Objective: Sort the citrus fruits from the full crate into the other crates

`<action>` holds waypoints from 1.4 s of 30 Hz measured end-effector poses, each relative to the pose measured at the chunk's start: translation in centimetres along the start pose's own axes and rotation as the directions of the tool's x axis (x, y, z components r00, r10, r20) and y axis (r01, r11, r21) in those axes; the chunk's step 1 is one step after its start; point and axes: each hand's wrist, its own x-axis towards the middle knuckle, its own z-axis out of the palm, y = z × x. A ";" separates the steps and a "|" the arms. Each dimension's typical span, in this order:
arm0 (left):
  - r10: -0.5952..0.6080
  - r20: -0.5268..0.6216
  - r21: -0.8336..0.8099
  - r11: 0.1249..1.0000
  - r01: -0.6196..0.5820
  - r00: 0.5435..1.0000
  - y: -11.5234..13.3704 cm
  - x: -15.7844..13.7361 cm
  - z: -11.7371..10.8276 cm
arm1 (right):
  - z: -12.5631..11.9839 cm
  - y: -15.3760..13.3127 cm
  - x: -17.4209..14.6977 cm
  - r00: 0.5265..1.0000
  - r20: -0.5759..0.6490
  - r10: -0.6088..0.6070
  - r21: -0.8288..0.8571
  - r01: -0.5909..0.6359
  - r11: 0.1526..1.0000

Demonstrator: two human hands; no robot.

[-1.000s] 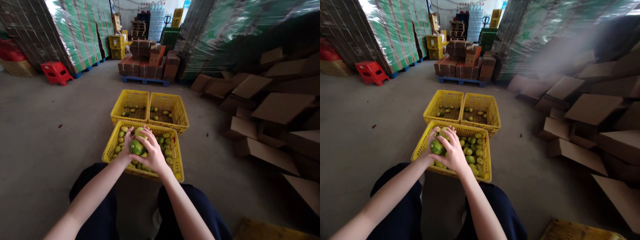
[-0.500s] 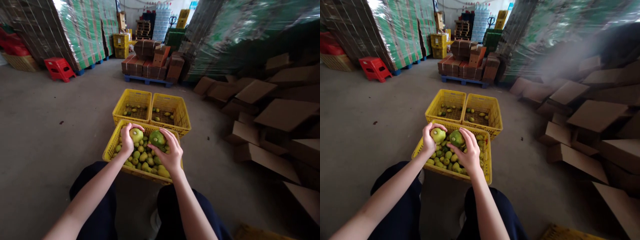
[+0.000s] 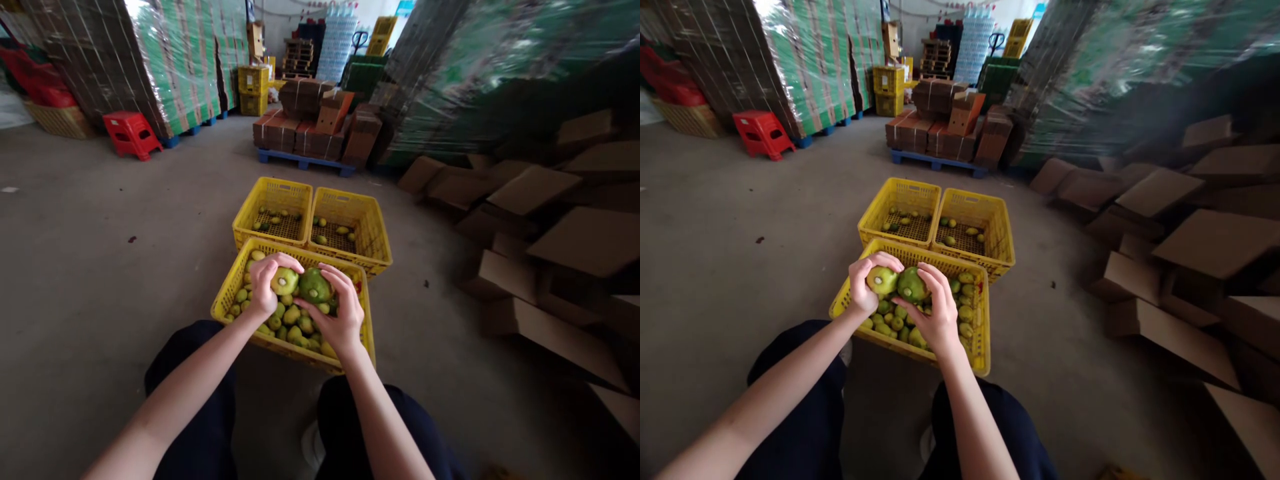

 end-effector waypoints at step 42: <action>0.385 0.306 0.313 0.823 -0.474 0.871 1.3 0.7 -0.9 | 0.3 0.6 -0.7 0.998 -0.027 -0.061 -0.038 0.060 0.997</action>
